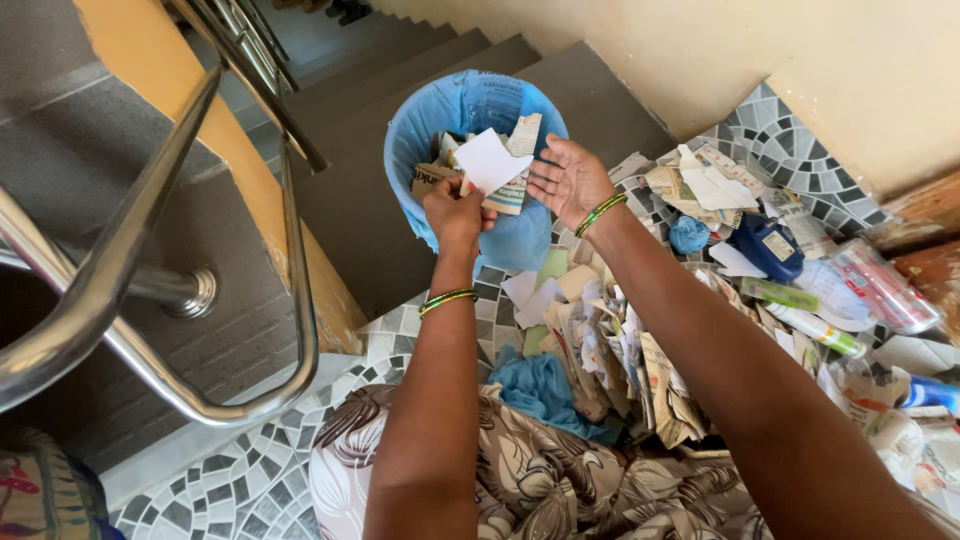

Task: The person sits on a tiled floor and sorts through a pile of paper scraps, picking up pieces one by one and placing them into a blue bucket. The task involves handling various paper items and moving them from the floor into the container.

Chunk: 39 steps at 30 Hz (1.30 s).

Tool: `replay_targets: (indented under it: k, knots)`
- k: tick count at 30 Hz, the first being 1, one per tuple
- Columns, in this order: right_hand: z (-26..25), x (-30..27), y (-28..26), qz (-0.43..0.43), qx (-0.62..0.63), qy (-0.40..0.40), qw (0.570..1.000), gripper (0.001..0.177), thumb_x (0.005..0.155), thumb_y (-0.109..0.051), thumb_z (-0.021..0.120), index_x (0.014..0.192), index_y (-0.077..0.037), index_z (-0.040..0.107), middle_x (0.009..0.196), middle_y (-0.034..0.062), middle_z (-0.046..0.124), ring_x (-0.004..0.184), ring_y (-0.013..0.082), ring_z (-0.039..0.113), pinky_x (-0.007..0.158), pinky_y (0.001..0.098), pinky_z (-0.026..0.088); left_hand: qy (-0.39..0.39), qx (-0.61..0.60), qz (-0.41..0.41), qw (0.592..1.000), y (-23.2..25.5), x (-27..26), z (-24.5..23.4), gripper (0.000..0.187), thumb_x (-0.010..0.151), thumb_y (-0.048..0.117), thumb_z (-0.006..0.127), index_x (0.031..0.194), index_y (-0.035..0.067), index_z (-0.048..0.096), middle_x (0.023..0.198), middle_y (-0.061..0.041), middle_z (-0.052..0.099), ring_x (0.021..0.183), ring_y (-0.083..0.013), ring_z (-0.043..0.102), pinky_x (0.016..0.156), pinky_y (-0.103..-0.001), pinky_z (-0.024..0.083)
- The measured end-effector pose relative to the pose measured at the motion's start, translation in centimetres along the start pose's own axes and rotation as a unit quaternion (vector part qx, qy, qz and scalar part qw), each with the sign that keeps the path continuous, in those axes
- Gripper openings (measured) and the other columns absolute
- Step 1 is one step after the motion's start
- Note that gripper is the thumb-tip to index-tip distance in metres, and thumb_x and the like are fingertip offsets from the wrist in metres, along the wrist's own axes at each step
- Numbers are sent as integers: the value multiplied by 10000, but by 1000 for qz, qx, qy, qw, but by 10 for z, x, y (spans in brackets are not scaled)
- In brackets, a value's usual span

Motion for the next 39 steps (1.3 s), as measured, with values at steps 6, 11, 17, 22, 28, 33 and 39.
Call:
replay_targets:
  k: [6, 11, 17, 22, 28, 33, 39]
  knots:
    - [1, 13, 6, 5, -2, -11, 1000, 1041, 781, -458, 752, 1544, 60, 272, 1576, 276, 418, 1471, 346, 414, 1225, 446, 279, -10, 6, 7, 1000, -4, 3, 1, 213, 875, -45, 665, 1082, -94, 665, 798, -142, 714, 491, -160, 675, 365, -274, 521]
    - [-7, 21, 11, 15, -8, -10, 1000, 1087, 793, -461, 748, 1573, 58, 198, 1643, 262, 297, 1531, 334, 305, 1242, 429, 228, -6, -5, -17, 1000, -6, 5, 1, 329, 863, -73, 653, 1188, -123, 667, 846, -161, 733, 497, -181, 688, 372, -282, 542]
    - [-6, 14, 8, 18, -24, -2, 1000, 1060, 775, -452, 749, 1559, 50, 242, 1640, 254, 308, 1525, 331, 327, 1235, 422, 258, 14, 3, -26, 1000, -4, 2, -1, 583, 837, -105, 659, 1401, -83, 511, 957, -162, 719, 493, -226, 701, 361, -311, 543]
    - [-11, 1, 4, 14, -25, -15, 999, 1010, 801, -443, 740, 1548, 56, 280, 1637, 257, 337, 1514, 326, 357, 1227, 423, 276, 21, 8, -32, 999, 10, -11, 2, 696, 850, -94, 664, 1493, -11, 410, 965, -264, 731, 510, -247, 678, 376, -326, 525]
    - [-29, -11, -16, -12, 2, -43, 999, 641, 917, -363, 715, 1377, 2, 457, 1523, 223, 483, 1434, 327, 452, 1231, 467, 314, 111, 189, 491, 843, 109, -100, 42, 704, 732, 6, 807, 1383, 18, 538, 1227, -160, 673, 1141, -273, 664, 953, -314, 559]
    - [-34, -39, -51, -16, 30, -15, 999, 396, 909, -289, 691, 1213, -77, 553, 1381, 141, 622, 1320, 278, 575, 1148, 443, 429, -336, 116, 338, 871, 73, -235, 119, 350, 801, -126, 586, 1082, 5, 751, 1027, -104, 785, 932, -159, 763, 812, -296, 611]
    - [-26, -138, -104, -82, -33, -47, 995, 405, 886, -278, 680, 1222, -63, 614, 1348, 147, 665, 1272, 259, 629, 1123, 417, 471, -670, 240, 130, 690, -19, -386, 160, 320, 815, -62, 606, 1089, 13, 753, 1030, -107, 790, 936, -169, 766, 807, -298, 618]
Point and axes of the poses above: each hand's wrist, its own x-axis towards the middle knuckle, its own z-axis out of the palm, y = z × x, the point moved 5 cm from there along x, towards the middle knuckle
